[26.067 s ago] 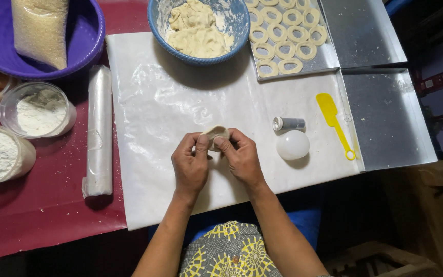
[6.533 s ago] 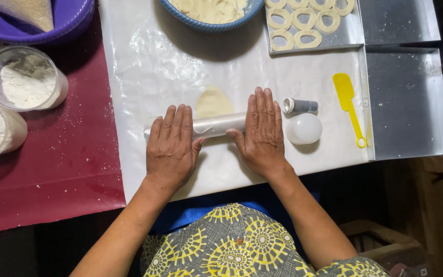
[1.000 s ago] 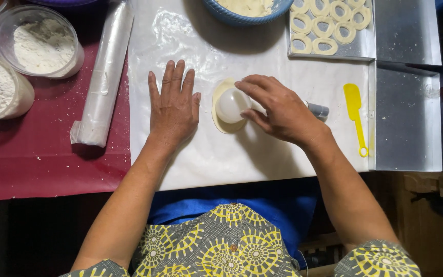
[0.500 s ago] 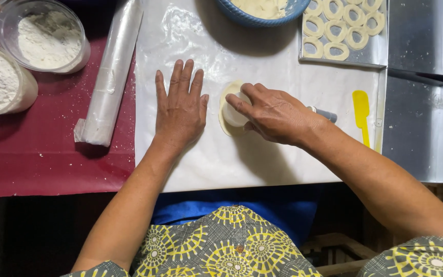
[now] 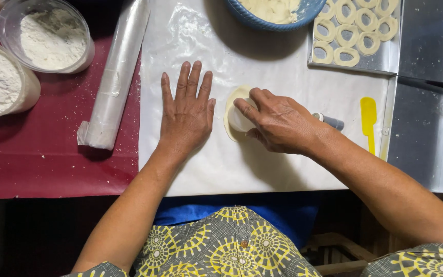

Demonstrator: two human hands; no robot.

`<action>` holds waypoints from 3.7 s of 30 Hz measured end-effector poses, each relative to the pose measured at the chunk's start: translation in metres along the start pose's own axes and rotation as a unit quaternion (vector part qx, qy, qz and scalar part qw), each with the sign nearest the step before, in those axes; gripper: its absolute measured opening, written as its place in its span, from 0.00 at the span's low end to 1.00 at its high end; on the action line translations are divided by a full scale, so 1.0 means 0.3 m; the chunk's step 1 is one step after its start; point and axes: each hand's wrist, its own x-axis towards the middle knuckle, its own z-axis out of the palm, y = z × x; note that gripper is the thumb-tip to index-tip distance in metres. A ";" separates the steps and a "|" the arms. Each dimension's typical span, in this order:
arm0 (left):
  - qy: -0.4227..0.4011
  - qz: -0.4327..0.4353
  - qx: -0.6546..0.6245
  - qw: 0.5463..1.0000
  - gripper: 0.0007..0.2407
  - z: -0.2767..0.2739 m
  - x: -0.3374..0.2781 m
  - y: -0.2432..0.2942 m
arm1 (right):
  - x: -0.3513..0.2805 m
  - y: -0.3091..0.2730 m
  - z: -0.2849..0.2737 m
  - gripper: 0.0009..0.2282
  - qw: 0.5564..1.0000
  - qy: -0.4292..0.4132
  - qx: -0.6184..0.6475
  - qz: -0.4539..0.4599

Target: Shaping dough into donut rings using a rolling pin and circular cutters.

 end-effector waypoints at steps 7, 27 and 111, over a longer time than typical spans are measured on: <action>0.009 0.012 0.016 1.000 0.24 0.023 -0.005 -0.010 | 0.010 -0.021 -0.015 0.34 0.998 -0.040 -0.002 0.042; 0.005 0.018 0.016 1.000 0.25 0.013 -0.007 -0.004 | 0.002 -0.072 0.020 0.29 0.990 -0.015 0.023 0.136; -0.011 0.005 -0.008 1.000 0.24 -0.002 0.000 0.010 | -0.448 0.310 0.145 0.17 0.889 0.206 0.177 0.368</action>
